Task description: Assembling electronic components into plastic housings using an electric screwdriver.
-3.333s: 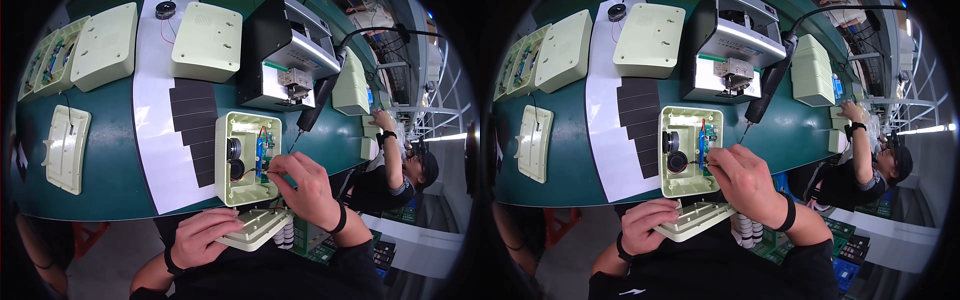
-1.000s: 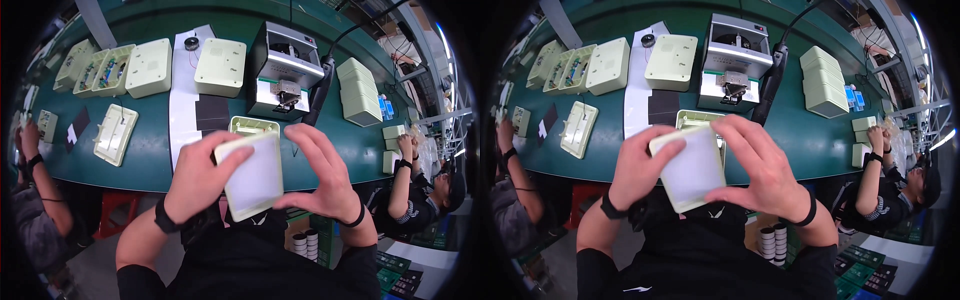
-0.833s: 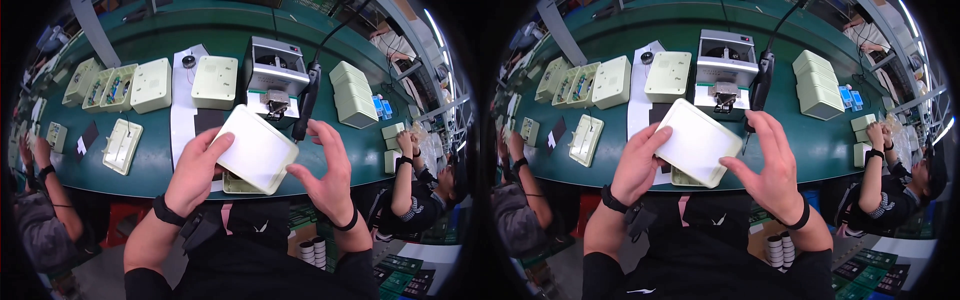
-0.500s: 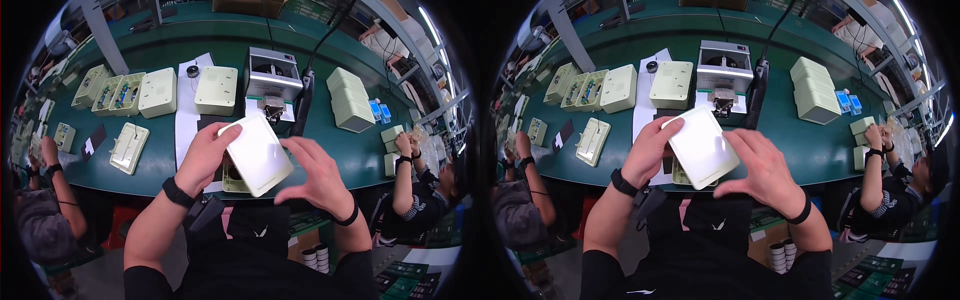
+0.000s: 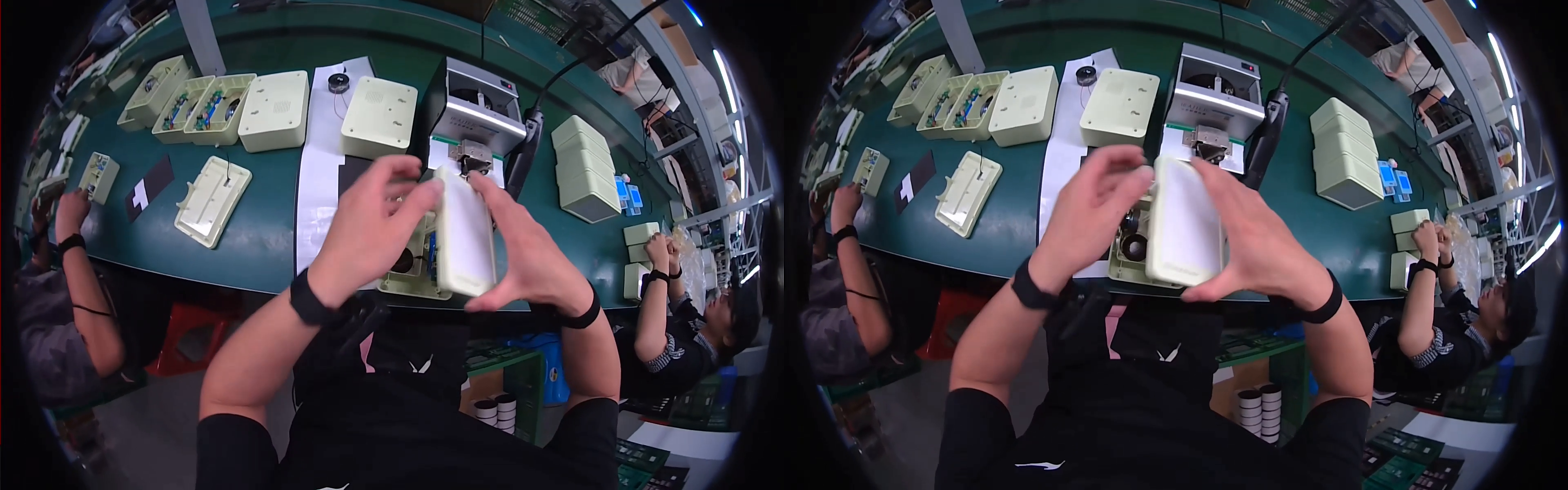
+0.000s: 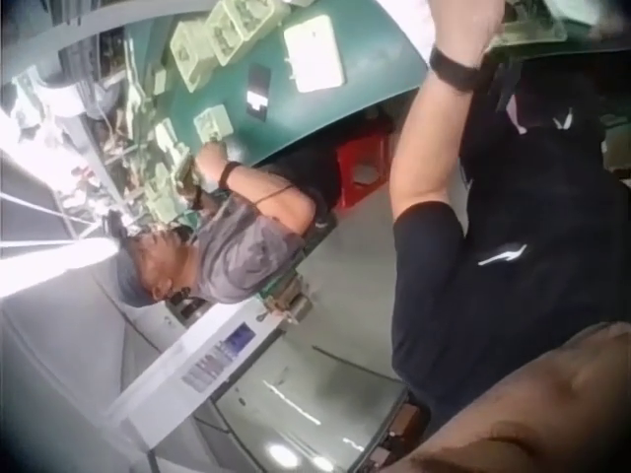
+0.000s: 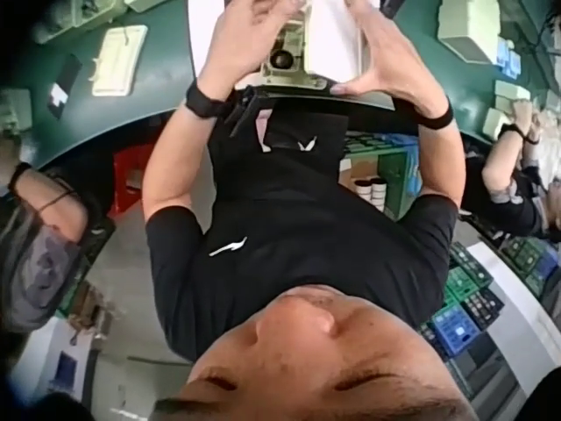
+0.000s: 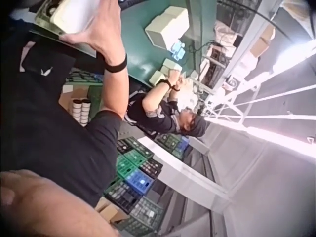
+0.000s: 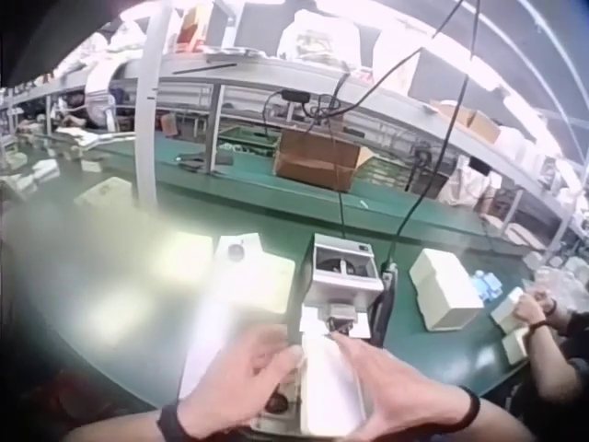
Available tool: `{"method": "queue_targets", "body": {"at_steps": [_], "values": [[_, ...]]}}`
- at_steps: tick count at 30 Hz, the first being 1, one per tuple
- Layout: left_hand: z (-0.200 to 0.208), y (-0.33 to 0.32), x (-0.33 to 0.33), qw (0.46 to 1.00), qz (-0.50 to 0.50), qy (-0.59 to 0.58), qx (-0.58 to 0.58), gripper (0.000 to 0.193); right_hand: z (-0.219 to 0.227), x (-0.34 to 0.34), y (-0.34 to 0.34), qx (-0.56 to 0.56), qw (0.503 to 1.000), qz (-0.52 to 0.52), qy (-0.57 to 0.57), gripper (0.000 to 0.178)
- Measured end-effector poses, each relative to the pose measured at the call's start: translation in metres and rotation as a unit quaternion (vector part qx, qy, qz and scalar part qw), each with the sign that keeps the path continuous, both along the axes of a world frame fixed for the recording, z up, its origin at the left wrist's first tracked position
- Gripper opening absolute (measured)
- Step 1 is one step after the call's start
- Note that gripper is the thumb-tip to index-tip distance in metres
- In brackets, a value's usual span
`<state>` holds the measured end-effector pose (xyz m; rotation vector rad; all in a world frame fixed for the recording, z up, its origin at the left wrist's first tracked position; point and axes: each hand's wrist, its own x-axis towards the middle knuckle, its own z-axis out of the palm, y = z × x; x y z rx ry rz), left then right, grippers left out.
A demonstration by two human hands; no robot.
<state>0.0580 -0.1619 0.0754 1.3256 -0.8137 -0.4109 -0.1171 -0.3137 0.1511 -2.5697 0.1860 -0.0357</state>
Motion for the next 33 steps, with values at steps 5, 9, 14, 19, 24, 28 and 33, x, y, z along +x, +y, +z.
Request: {"method": "queue_targets", "body": {"at_steps": [5,9,14,19,24,28,33], "values": [[-0.001,0.059,-0.057,0.979,-0.114,0.119,0.116,0.038,-0.026,-0.009,-0.018,0.15,0.987,-0.059,-0.02,0.14],[-0.012,0.061,-0.086,0.964,-0.215,0.026,0.156,0.031,-0.037,-0.006,-0.015,0.202,0.978,-0.025,-0.041,0.139],[-0.047,0.062,-0.087,0.975,-0.168,-0.096,0.111,0.033,-0.03,0.003,0.007,0.063,0.998,-0.008,-0.014,0.137],[-0.057,0.079,-0.082,0.952,-0.125,-0.203,0.19,0.024,-0.029,0.017,0.026,-0.122,0.992,0.034,0.011,0.133],[-0.069,0.078,-0.084,0.96,-0.078,-0.217,0.162,0.02,-0.027,0.029,0.028,-0.16,0.985,0.044,0.042,0.131],[-0.073,0.078,-0.084,0.959,-0.078,-0.216,0.164,0.02,-0.029,0.034,0.03,-0.169,0.983,0.027,0.059,0.132],[-0.072,0.078,-0.082,0.957,-0.068,-0.235,0.157,0.02,-0.027,0.039,0.03,-0.18,0.981,0.045,0.061,0.131]]}}
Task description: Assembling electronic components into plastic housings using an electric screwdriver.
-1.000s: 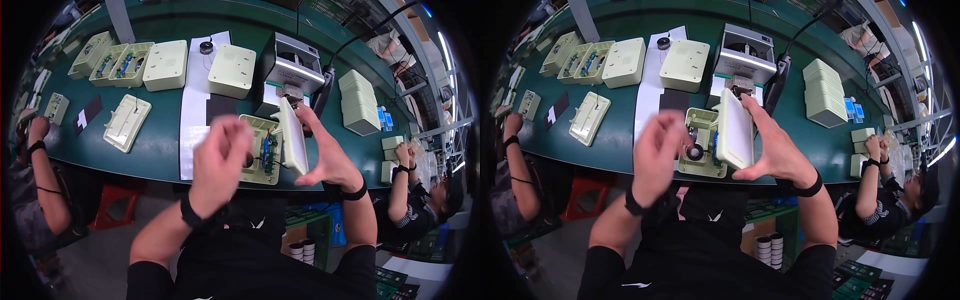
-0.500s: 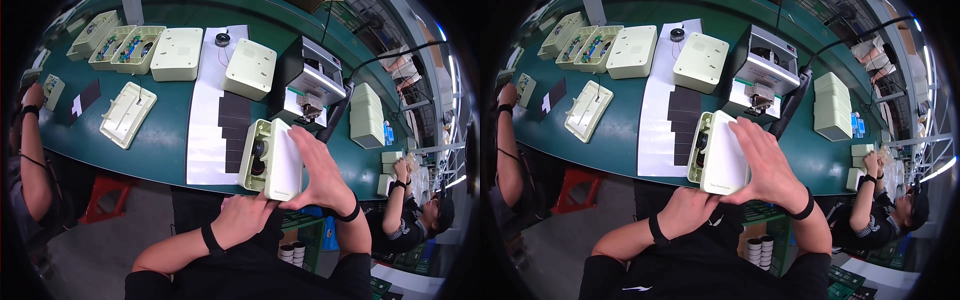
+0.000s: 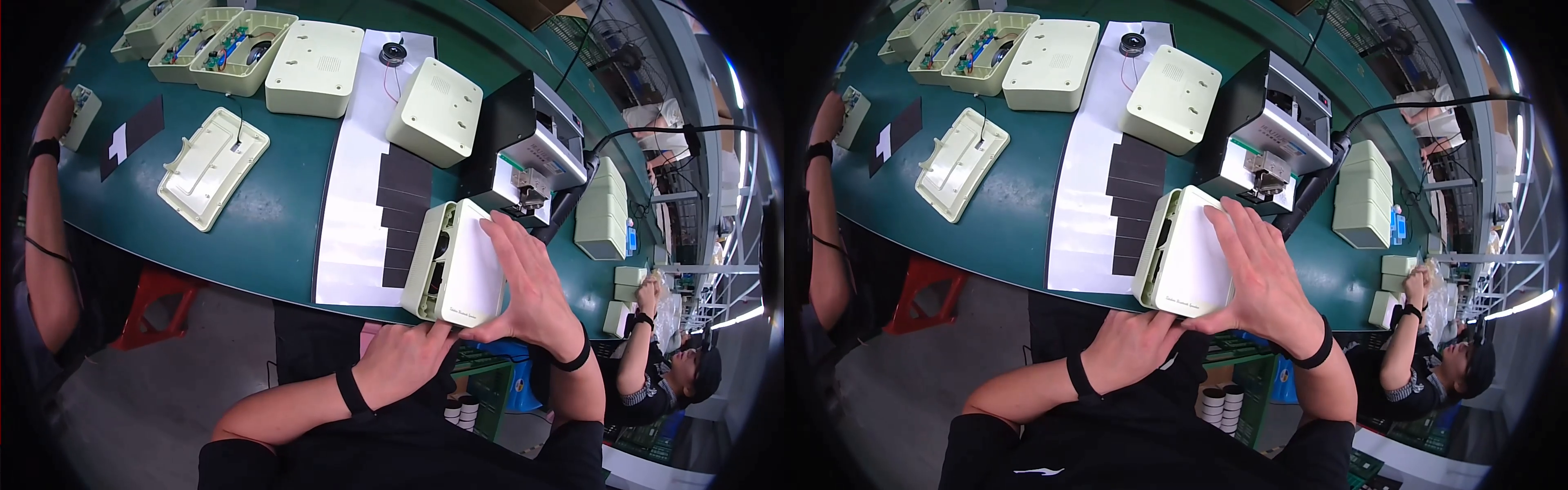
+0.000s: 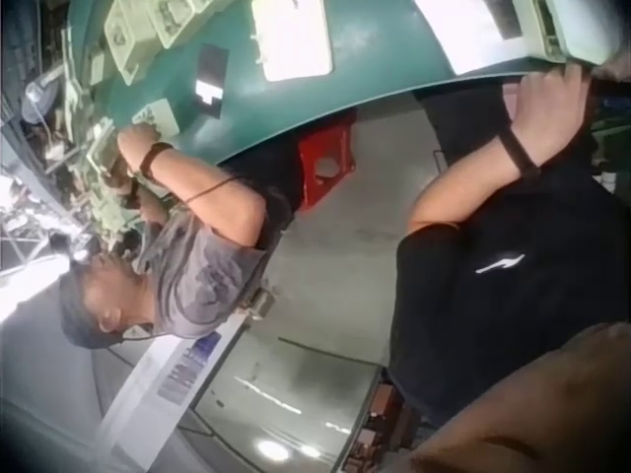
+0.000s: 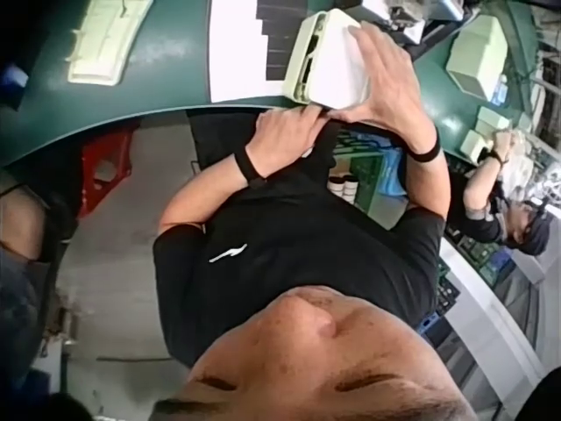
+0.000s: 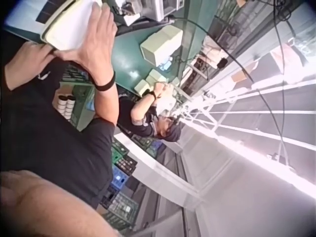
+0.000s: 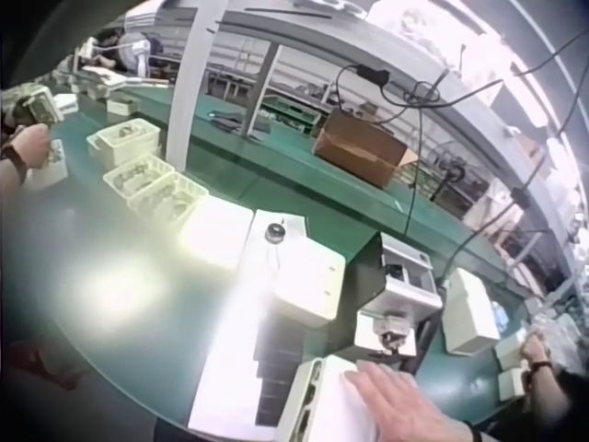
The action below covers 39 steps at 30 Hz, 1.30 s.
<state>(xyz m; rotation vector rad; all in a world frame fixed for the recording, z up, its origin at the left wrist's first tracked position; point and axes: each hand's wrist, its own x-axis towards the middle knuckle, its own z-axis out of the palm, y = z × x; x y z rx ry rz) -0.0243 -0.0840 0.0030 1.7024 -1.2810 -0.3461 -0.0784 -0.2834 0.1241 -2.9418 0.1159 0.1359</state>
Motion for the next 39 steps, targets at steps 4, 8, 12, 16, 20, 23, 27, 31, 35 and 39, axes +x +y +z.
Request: {"method": "queue_targets", "body": {"at_steps": [4,8,12,16,20,23,27,31,35,39], "values": [[0.003,0.0,0.002,1.0,-0.009,-0.002,0.015,0.021,0.0,0.0,0.002,-0.012,1.0,-0.015,0.005,0.132],[0.004,0.001,0.003,1.0,-0.009,0.006,0.011,0.02,0.002,0.002,0.005,-0.031,0.999,-0.021,0.015,0.131],[0.003,0.001,0.003,1.0,-0.014,-0.002,0.027,0.022,0.006,0.005,0.005,-0.042,0.999,-0.004,0.008,0.131],[0.004,0.001,0.003,1.0,-0.015,-0.004,0.023,0.027,0.009,0.007,0.005,-0.057,0.998,0.005,0.019,0.13],[0.007,0.001,0.003,0.999,-0.023,0.004,0.042,0.031,0.011,0.008,0.004,-0.072,0.997,0.014,0.023,0.13],[0.007,0.001,0.001,0.999,-0.017,0.002,0.03,0.031,0.009,0.007,0.005,-0.085,0.996,0.02,0.027,0.129],[0.005,0.003,0.0,0.999,0.013,-0.003,0.029,0.026,0.006,0.008,0.009,-0.096,0.995,0.02,0.027,0.128],[0.011,0.013,0.007,0.997,-0.006,-0.061,0.037,0.035,0.002,0.007,0.009,-0.082,0.996,0.015,0.021,0.13],[0.022,0.044,0.017,0.994,-0.042,-0.097,0.014,0.043,0.0,0.004,0.009,-0.085,0.996,0.002,0.02,0.132],[0.025,0.061,0.027,0.995,0.021,-0.024,-0.096,0.049,-0.005,0.003,0.015,-0.101,0.995,-0.003,0.021,0.132]]}}
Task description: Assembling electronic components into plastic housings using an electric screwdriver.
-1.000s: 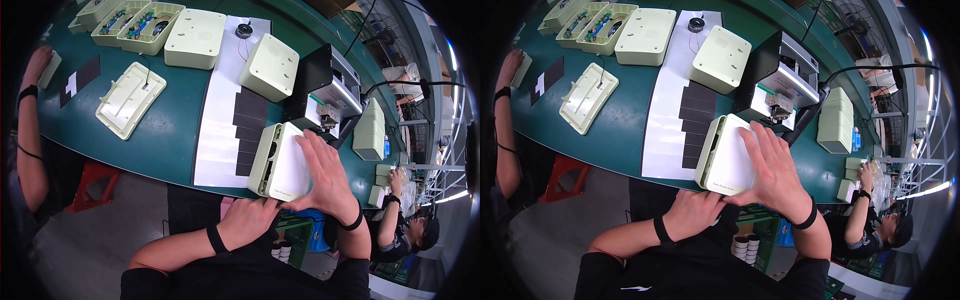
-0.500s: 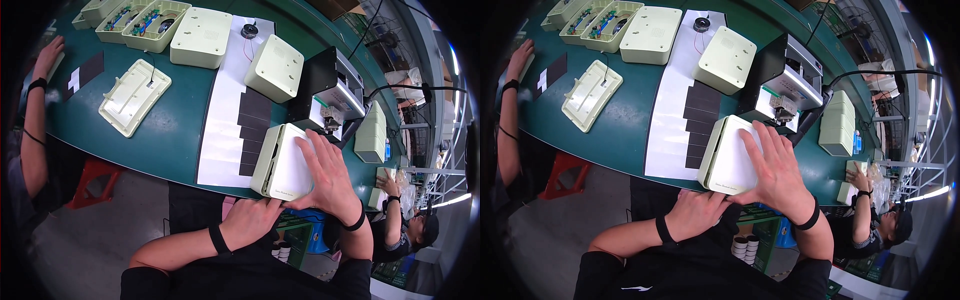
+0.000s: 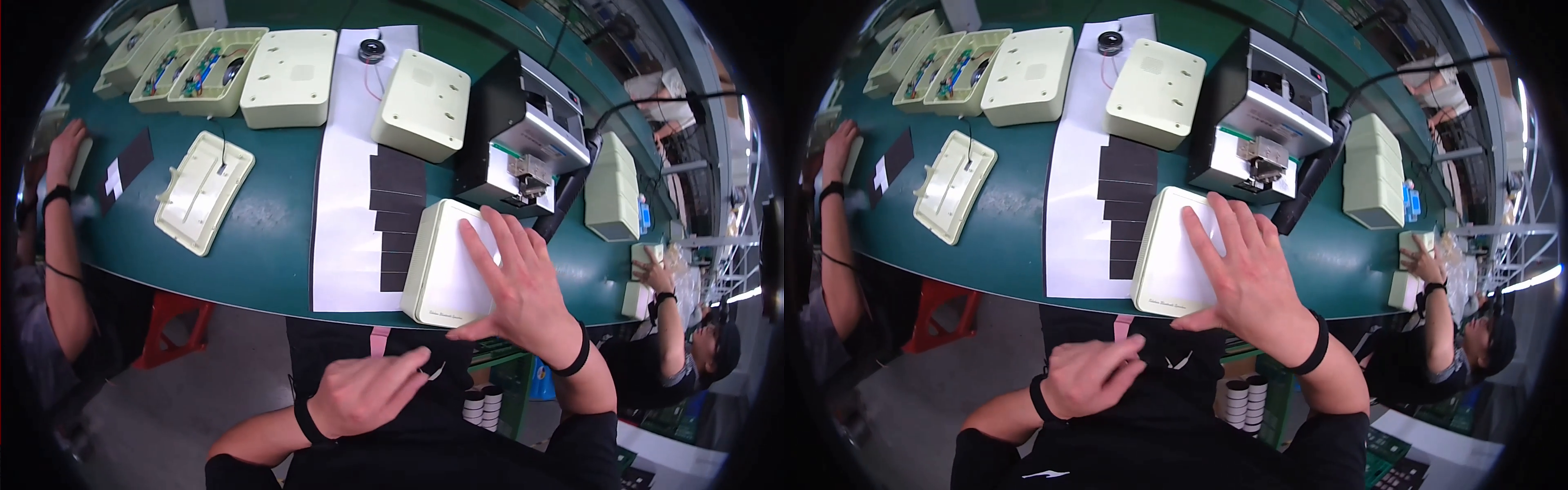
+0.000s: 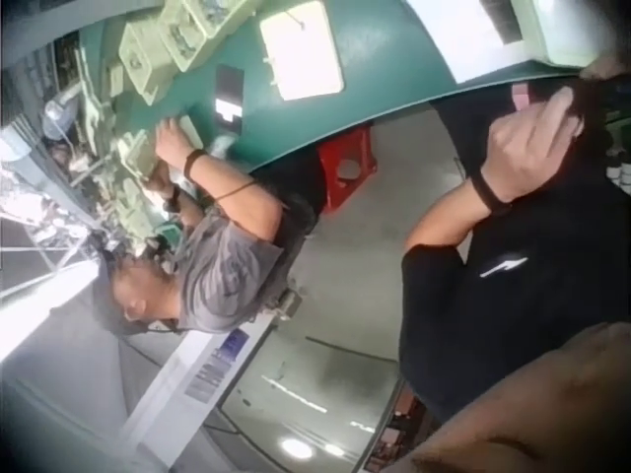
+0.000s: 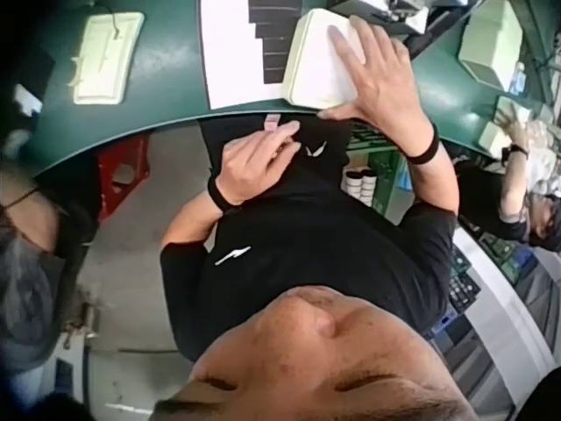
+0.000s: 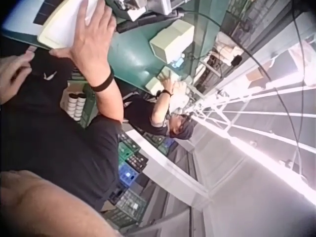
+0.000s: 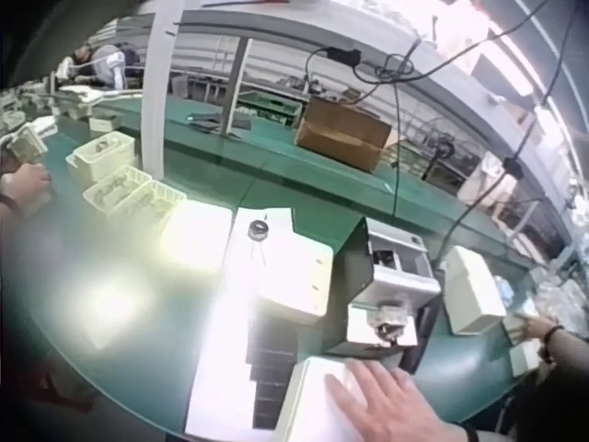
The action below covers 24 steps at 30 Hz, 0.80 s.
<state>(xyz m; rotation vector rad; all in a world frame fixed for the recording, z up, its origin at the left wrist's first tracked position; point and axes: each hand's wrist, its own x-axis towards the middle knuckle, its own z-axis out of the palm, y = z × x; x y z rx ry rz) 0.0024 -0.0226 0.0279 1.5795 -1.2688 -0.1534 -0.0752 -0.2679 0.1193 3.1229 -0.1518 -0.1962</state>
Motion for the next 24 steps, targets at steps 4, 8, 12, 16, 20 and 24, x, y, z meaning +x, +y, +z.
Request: {"method": "queue_targets", "body": {"at_steps": [4,8,12,16,20,24], "values": [[0.013,-0.025,0.021,0.99,0.044,0.118,0.07,0.059,-0.006,-0.008,-0.004,0.03,0.998,0.006,-0.061,0.126],[0.011,-0.063,0.044,0.977,0.085,0.152,0.122,0.064,-0.029,-0.035,-0.006,0.15,0.949,-0.155,-0.229,0.106],[0.005,-0.076,0.048,0.982,0.035,0.046,0.181,0.066,-0.053,-0.057,-0.004,0.306,0.914,-0.229,-0.135,0.086],[0.01,-0.078,0.032,0.987,-0.026,0.106,0.117,0.072,-0.064,-0.068,0.026,0.418,0.827,-0.243,-0.287,0.072],[0.003,-0.075,0.006,0.93,-0.034,0.367,0.006,0.08,-0.078,-0.083,0.048,0.454,0.789,-0.203,-0.361,0.08],[-0.01,-0.076,-0.01,0.932,0.015,0.36,-0.047,0.094,-0.091,-0.074,0.063,0.494,0.696,-0.204,-0.48,0.089]]}}
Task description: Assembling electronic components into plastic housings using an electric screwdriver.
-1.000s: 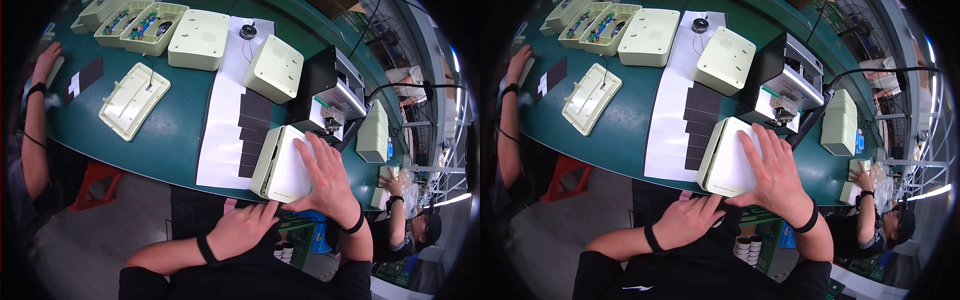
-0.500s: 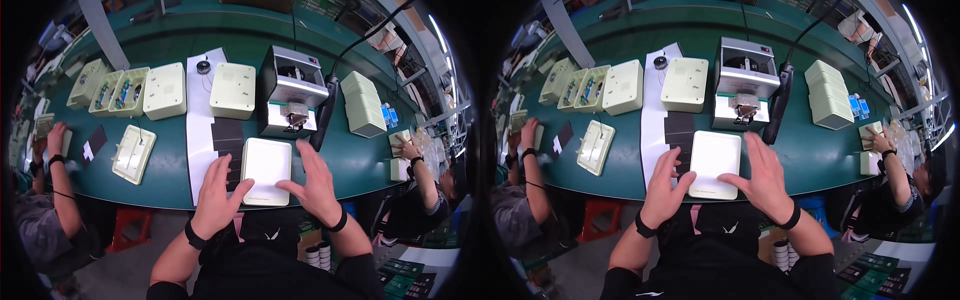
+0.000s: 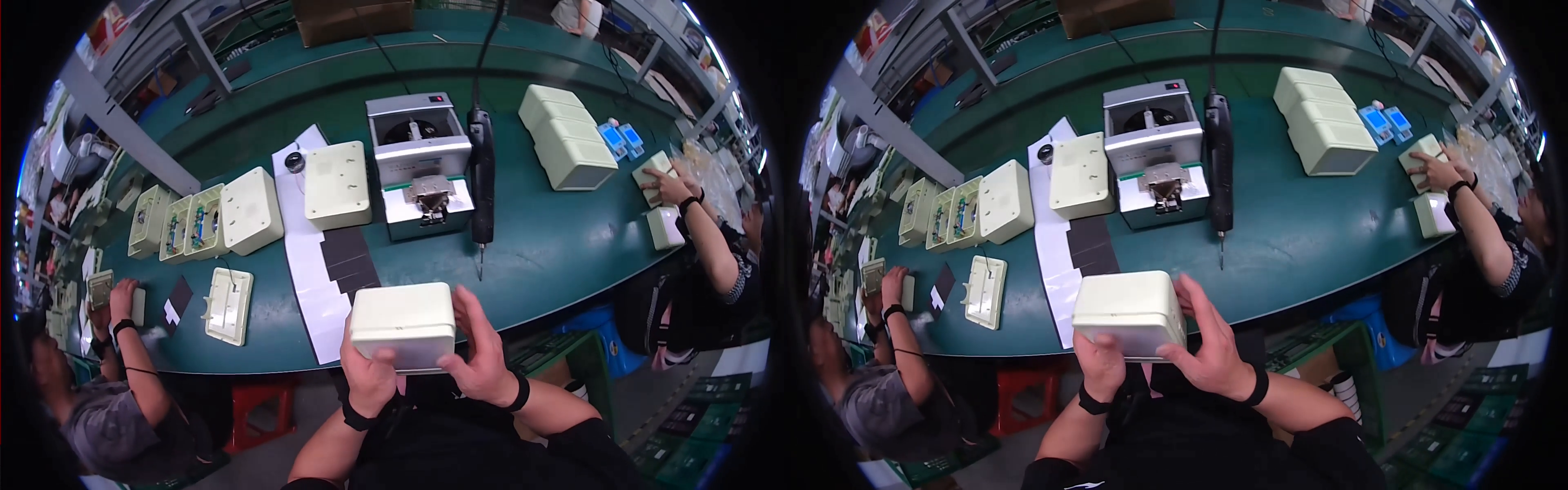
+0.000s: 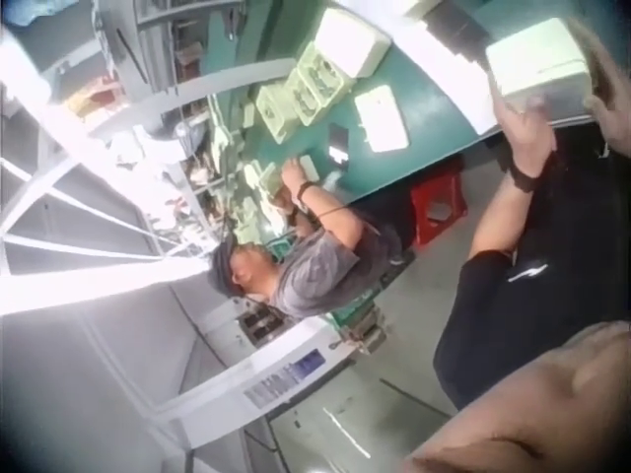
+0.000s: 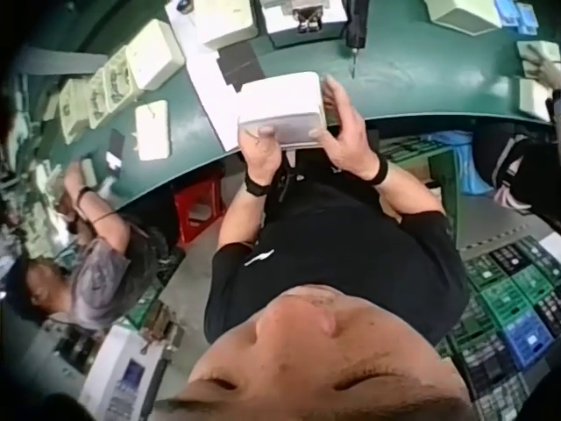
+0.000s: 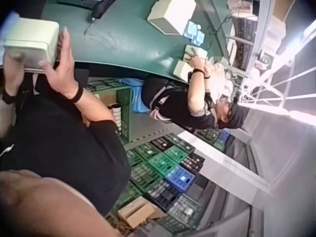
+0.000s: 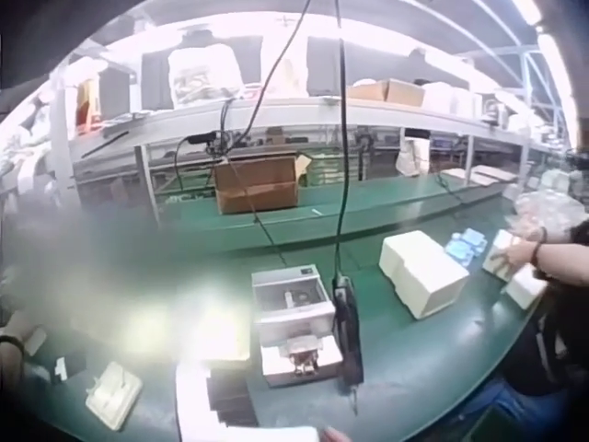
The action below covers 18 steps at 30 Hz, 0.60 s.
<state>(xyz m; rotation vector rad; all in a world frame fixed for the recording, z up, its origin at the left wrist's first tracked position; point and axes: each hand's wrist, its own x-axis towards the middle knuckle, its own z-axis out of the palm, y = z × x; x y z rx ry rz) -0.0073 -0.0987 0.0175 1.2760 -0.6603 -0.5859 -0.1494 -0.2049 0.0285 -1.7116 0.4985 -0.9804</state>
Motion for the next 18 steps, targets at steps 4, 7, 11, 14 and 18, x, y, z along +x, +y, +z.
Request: {"method": "queue_targets", "body": {"at_steps": [4,7,11,14,18], "values": [[-0.002,-0.001,-0.016,0.995,0.034,-0.09,-0.008,0.104,0.011,0.005,-0.003,0.0,1.0,-0.005,-0.018,0.089],[-0.005,-0.002,-0.021,0.994,0.056,-0.092,-0.004,0.107,0.006,0.005,0.004,0.011,0.999,-0.037,-0.001,0.093],[-0.003,-0.002,-0.016,0.988,0.057,-0.143,-0.017,0.102,0.007,0.004,0.004,0.013,0.998,-0.058,0.003,0.095],[0.001,-0.003,-0.011,0.987,0.045,-0.157,-0.006,0.097,0.009,0.009,0.004,0.038,0.997,-0.067,-0.014,0.096],[0.009,0.001,-0.014,0.985,0.027,-0.172,0.016,0.087,0.013,0.014,0.001,0.12,0.989,-0.075,-0.049,0.099]]}}
